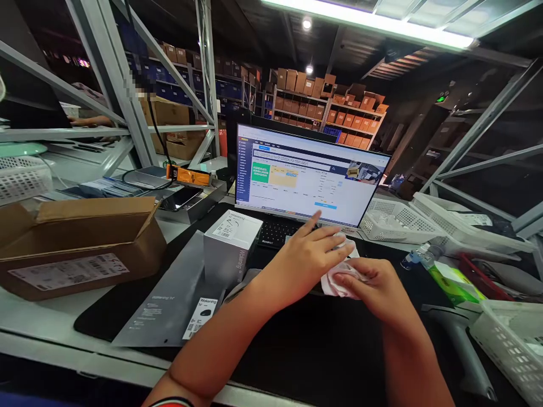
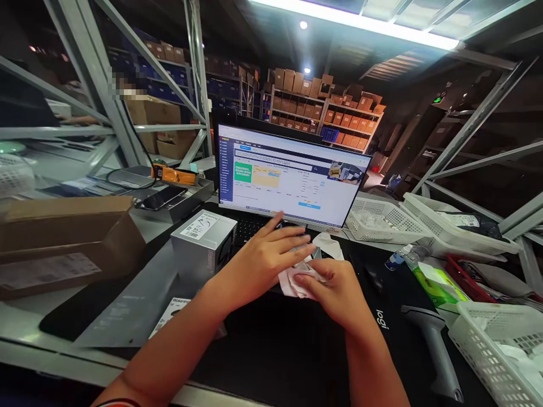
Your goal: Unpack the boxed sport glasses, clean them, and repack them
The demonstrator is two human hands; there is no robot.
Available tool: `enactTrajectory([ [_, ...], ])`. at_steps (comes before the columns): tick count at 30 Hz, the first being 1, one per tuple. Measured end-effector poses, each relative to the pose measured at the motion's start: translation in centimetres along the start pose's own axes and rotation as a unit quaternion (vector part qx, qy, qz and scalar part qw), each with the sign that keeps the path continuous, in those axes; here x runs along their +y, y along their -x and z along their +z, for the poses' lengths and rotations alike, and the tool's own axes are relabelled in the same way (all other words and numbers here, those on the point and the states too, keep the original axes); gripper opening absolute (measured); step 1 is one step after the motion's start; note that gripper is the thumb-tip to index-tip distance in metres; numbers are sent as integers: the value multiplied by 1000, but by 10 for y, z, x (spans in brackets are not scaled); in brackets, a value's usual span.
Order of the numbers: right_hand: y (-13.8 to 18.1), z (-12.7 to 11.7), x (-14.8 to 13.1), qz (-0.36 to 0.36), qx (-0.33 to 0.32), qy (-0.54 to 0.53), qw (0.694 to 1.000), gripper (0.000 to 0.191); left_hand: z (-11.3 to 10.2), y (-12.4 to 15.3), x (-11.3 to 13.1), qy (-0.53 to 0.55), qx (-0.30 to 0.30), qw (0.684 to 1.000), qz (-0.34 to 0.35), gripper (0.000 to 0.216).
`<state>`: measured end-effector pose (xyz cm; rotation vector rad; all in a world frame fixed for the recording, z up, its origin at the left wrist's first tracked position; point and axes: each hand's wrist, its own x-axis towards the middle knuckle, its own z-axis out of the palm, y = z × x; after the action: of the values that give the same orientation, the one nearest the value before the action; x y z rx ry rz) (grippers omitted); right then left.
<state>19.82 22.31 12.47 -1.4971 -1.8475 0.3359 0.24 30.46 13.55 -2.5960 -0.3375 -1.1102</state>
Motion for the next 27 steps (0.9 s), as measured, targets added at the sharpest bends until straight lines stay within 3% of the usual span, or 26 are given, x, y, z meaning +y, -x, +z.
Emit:
enactTrajectory([
  [4,4,-9,6,51,193,-99,975,30,-2,0,4,-22,116,980,-159,83],
  [7,4,-9,5,50,305,-147,940,23,2,1,11,27,174,951,-255,75],
  [9,1,-1,1,38,337,-172,925,23,9,1,18,59,139,955,-257,70],
  [13,-3,26,-11,15,347,-215,913,23,26,-1,33,70,73,975,-197,76],
  [17,-1,45,-17,4,330,-229,916,26,33,-2,39,53,106,975,-186,46],
  [20,-1,45,-18,5,319,-221,922,36,32,-3,37,30,118,974,-190,29],
  [27,-1,17,-11,92,269,-334,899,41,25,-2,24,15,67,991,-115,66],
])
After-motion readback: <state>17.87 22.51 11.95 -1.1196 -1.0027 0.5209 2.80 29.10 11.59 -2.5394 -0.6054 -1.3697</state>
